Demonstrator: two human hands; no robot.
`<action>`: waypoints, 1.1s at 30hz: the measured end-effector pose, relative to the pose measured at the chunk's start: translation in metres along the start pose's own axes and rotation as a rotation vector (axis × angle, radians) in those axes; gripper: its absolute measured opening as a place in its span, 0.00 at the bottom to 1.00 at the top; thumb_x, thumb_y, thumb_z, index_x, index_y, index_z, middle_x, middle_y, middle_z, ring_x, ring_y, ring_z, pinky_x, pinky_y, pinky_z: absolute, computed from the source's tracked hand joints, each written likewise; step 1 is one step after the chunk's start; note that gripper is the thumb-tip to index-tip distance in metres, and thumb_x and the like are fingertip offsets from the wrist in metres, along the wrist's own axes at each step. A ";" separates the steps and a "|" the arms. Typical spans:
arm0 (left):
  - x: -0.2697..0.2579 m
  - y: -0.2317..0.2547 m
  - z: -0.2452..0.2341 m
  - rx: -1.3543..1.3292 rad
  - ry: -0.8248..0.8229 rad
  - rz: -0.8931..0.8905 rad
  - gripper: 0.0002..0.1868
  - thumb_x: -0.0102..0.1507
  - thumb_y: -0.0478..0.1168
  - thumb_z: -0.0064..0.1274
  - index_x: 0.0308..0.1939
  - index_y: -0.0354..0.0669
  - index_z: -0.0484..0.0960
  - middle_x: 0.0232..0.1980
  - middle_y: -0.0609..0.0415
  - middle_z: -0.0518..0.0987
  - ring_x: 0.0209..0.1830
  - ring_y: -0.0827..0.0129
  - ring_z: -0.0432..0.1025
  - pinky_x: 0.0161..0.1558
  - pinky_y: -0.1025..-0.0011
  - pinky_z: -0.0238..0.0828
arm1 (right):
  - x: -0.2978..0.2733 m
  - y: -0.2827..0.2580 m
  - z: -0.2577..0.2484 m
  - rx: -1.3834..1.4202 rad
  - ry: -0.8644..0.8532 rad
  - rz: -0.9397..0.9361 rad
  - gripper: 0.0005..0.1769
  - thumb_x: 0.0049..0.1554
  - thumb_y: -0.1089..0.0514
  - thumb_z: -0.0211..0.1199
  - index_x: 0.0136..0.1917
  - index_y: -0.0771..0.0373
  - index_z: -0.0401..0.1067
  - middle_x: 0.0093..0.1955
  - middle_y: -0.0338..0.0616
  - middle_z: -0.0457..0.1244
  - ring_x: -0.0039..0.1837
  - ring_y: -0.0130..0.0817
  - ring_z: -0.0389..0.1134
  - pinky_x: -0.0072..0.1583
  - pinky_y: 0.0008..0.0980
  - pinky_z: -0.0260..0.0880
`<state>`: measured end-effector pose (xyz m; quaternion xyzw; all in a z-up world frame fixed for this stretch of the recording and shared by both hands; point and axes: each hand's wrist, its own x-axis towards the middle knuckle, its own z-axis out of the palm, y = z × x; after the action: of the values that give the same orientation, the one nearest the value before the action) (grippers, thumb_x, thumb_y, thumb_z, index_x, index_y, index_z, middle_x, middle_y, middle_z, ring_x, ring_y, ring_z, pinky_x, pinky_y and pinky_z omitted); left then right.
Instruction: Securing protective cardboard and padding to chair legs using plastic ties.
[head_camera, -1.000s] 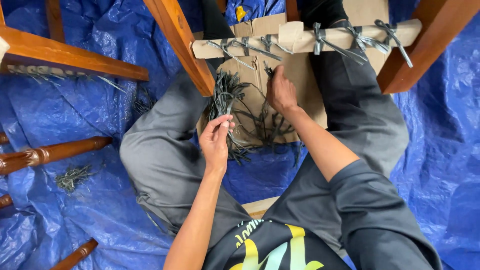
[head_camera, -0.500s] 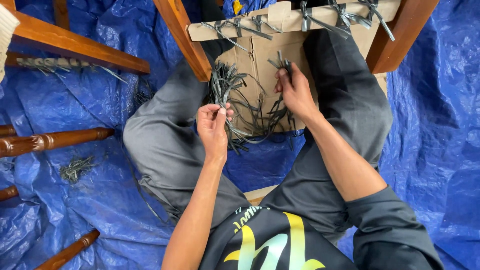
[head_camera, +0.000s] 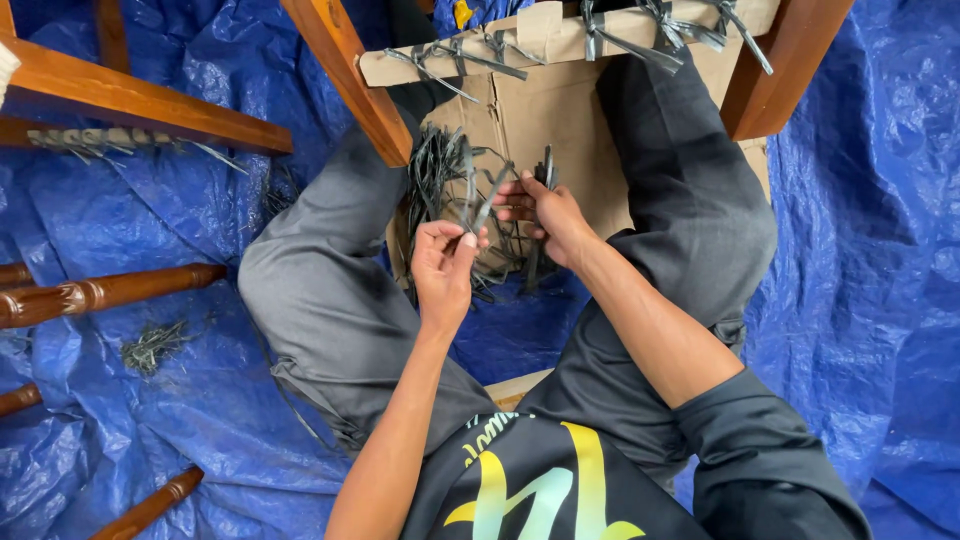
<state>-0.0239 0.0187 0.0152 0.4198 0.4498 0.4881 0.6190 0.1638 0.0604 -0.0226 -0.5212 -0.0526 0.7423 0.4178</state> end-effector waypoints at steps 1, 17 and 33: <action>-0.005 -0.001 0.000 0.000 -0.002 -0.003 0.08 0.70 0.28 0.50 0.50 0.38 0.68 0.48 0.47 0.82 0.45 0.72 0.77 0.49 0.75 0.73 | 0.000 0.001 0.000 0.003 0.003 0.001 0.19 0.67 0.46 0.51 0.45 0.61 0.71 0.44 0.39 0.71 0.39 0.25 0.70 0.31 0.24 0.49; -0.018 -0.025 -0.008 0.219 -0.116 -0.337 0.22 0.70 0.38 0.51 0.68 0.33 0.74 0.44 0.55 0.82 0.42 0.77 0.75 0.41 0.77 0.71 | 0.011 0.005 -0.012 0.028 -0.039 -0.210 0.11 0.67 0.53 0.56 0.56 0.60 0.75 0.37 0.29 0.60 0.35 0.18 0.55 0.33 0.22 0.48; 0.010 -0.034 -0.016 -0.013 0.308 -0.419 0.15 0.68 0.37 0.54 0.58 0.37 0.78 0.49 0.54 0.83 0.47 0.75 0.76 0.46 0.75 0.73 | 0.037 0.022 -0.030 -0.110 0.278 -0.560 0.11 0.69 0.60 0.50 0.52 0.66 0.73 0.39 0.41 0.64 0.33 0.23 0.59 0.36 0.25 0.59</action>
<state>-0.0307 0.0237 -0.0225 0.2341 0.6127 0.4104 0.6336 0.1721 0.0606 -0.0749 -0.6047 -0.1766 0.5162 0.5803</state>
